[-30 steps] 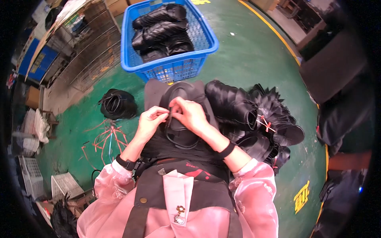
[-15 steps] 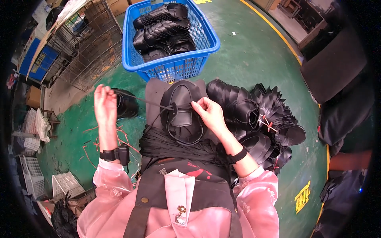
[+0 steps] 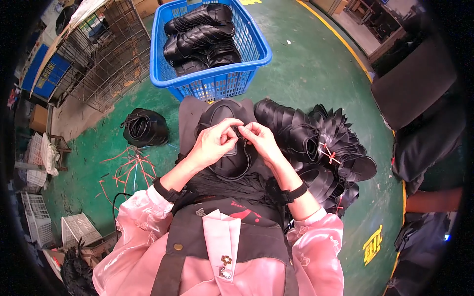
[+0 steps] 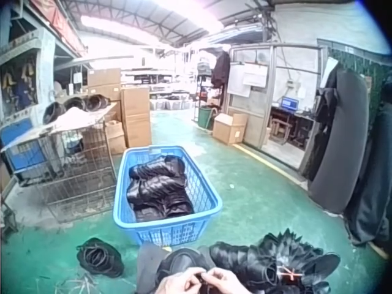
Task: Lacing black leather shoe uppers and tying them into bundles using plastic string.
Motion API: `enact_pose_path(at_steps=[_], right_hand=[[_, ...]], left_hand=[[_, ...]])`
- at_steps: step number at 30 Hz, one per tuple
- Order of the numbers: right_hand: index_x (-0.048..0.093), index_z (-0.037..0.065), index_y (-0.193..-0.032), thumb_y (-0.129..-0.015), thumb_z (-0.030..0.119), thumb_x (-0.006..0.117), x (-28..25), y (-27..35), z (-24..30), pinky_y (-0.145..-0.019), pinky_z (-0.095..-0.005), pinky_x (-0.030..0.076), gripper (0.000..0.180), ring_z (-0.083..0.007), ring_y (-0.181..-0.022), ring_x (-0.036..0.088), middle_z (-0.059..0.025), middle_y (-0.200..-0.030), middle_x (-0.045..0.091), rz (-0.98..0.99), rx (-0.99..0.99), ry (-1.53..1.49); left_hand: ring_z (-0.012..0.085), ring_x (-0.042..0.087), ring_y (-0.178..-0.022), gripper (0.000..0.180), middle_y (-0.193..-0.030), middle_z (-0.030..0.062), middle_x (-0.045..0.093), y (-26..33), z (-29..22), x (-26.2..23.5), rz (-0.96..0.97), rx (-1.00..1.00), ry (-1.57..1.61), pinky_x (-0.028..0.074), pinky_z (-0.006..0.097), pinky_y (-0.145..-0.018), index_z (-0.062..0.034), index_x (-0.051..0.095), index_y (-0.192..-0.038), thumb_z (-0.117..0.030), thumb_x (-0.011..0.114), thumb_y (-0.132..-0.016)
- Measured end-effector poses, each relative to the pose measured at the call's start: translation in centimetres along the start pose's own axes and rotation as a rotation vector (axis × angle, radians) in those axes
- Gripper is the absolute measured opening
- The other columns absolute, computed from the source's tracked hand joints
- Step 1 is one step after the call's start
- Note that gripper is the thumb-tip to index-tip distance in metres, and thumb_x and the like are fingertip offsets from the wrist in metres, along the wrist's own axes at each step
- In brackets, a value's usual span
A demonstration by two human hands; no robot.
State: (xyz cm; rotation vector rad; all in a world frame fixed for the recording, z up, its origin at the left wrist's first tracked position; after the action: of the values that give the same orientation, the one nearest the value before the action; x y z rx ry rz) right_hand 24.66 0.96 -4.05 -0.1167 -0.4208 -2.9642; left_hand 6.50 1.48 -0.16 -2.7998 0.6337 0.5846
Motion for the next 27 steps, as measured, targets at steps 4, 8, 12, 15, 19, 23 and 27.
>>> enact_pose_path(at_steps=[4, 8, 12, 15, 19, 23, 27], right_hand=[[0.063, 0.006, -0.088, -0.092, 0.026, 0.064, 0.4, 0.1, -0.1, -0.071, -0.0202, 0.040, 0.020, -0.0036, -0.075, 0.050, 0.0042, -0.080, 0.059, 0.021, -0.048, 0.009], [0.063, 0.004, -0.092, -0.092, 0.020, 0.065, 0.2, 0.6, 0.0, -0.073, -0.0206, 0.043, 0.016, -0.0037, -0.077, 0.052, 0.0034, -0.081, 0.060, 0.030, -0.056, -0.001], [0.063, 0.001, -0.091, -0.090, 0.011, 0.066, -0.2, 2.0, 0.4, -0.068, -0.0209, 0.046, 0.010, -0.0043, -0.074, 0.054, 0.0024, -0.081, 0.061, 0.039, -0.177, 0.062], [0.062, 0.001, -0.088, -0.089, 0.011, 0.066, -2.0, 2.5, -0.5, -0.067, -0.0213, 0.046, 0.011, -0.0051, -0.072, 0.054, 0.0007, -0.079, 0.061, -0.090, -0.234, 0.308], [0.059, 0.002, -0.090, -0.093, 0.020, 0.062, -9.6, 4.4, -1.6, -0.066, -0.0220, 0.045, 0.018, -0.0078, -0.075, 0.060, -0.0009, -0.078, 0.061, -0.365, -0.180, 0.361], [0.059, 0.005, -0.088, -0.094, 0.024, 0.061, -16.1, 8.2, -2.3, -0.070, -0.0215, 0.045, 0.020, -0.0070, -0.074, 0.058, 0.0007, -0.079, 0.062, -0.324, -0.010, 0.287], [0.061, 0.004, -0.089, -0.094, 0.022, 0.061, -15.3, 8.6, -1.6, -0.070, -0.0223, 0.047, 0.018, -0.0077, -0.075, 0.059, -0.0003, -0.080, 0.062, -0.189, 0.089, 0.321]], left_hand=[[0.0078, 0.047, -0.058, 0.044, -0.070, 0.0011, 0.056, 0.0, 0.0, 0.4, 0.018, -0.006, -0.004, 0.042, 0.024, -0.057, -0.0100, 0.053, -0.122, -0.003, 0.063, -0.079], [0.0092, 0.052, -0.060, 0.051, -0.071, 0.0019, 0.058, 0.2, -0.1, 0.3, -0.002, -0.071, 0.009, 0.044, 0.025, -0.060, -0.0121, 0.048, -0.130, -0.002, 0.061, -0.081], [0.0082, 0.054, -0.061, 0.058, -0.070, 0.0029, 0.059, 0.7, 0.2, 0.3, 0.020, -0.071, 0.118, 0.045, 0.025, -0.062, -0.0147, 0.042, -0.137, -0.001, 0.059, -0.083], [0.0050, 0.054, -0.067, 0.048, -0.081, 0.0014, 0.061, 1.2, 1.5, -0.1, -0.064, -0.022, 0.187, 0.044, 0.022, -0.060, -0.0118, 0.050, -0.131, 0.001, 0.057, -0.085], [0.0063, 0.048, -0.060, 0.031, -0.072, 0.0007, 0.055, 2.8, 3.4, -3.4, -0.295, -0.059, -0.134, 0.041, 0.023, -0.055, -0.0092, 0.061, -0.116, -0.003, 0.057, -0.086], [0.0115, 0.050, -0.050, 0.028, -0.055, 0.0043, 0.053, 5.6, 5.5, -5.8, 0.015, -0.259, -0.304, 0.043, 0.031, -0.053, -0.0097, 0.062, -0.113, -0.014, 0.060, -0.086], [0.0109, 0.056, -0.054, 0.019, -0.058, 0.0045, 0.059, 6.2, 6.6, -5.6, 0.079, -0.402, -0.260, 0.044, 0.028, -0.053, -0.0061, 0.062, -0.105, -0.012, 0.057, -0.088]])
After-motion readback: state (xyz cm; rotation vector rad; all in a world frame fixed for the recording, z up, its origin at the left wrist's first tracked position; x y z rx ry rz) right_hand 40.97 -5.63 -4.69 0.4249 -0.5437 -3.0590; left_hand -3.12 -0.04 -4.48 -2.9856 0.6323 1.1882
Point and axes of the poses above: each hand's wrist, its own y-axis away from the middle knuckle, its own x-axis out of the palm, z = x × y, the point moved 1 cm from there along -y, towards the middle knuckle
